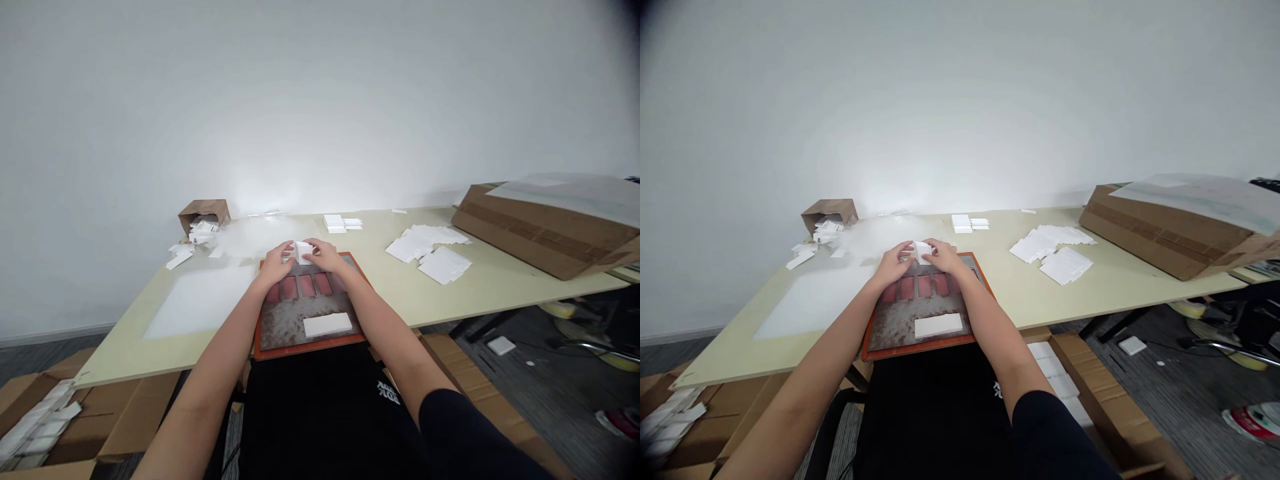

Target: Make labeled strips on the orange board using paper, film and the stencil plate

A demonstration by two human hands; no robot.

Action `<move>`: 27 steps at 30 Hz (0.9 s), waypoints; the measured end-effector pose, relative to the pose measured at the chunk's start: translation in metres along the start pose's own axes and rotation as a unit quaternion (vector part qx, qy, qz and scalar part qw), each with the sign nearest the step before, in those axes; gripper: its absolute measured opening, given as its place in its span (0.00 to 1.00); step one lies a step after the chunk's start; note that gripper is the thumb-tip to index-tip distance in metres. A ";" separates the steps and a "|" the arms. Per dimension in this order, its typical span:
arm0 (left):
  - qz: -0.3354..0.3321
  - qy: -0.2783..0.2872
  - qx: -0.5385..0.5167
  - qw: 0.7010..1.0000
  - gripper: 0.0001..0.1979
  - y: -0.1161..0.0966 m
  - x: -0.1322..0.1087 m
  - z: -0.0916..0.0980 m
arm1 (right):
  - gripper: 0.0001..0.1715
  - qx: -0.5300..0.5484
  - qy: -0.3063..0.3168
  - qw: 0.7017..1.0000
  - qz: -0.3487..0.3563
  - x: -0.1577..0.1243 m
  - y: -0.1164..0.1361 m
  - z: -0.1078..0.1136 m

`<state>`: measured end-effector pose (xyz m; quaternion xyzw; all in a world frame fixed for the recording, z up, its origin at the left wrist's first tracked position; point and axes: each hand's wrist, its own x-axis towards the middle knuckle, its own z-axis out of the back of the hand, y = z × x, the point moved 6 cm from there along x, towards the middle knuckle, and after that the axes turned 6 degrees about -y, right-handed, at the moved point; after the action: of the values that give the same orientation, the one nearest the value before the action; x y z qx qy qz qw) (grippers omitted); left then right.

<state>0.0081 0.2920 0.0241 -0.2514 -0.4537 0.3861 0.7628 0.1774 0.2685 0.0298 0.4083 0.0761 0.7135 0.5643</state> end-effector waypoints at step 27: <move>0.008 0.014 0.026 1.000 0.19 -0.004 -0.002 -0.001 | 0.22 0.058 -0.018 0.998 -0.008 0.004 -0.012 -0.003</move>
<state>0.0095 0.2879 0.0254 -0.2407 -0.4305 0.3999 0.7725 0.1837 0.2776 0.0232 0.4528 0.1103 0.6956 0.5468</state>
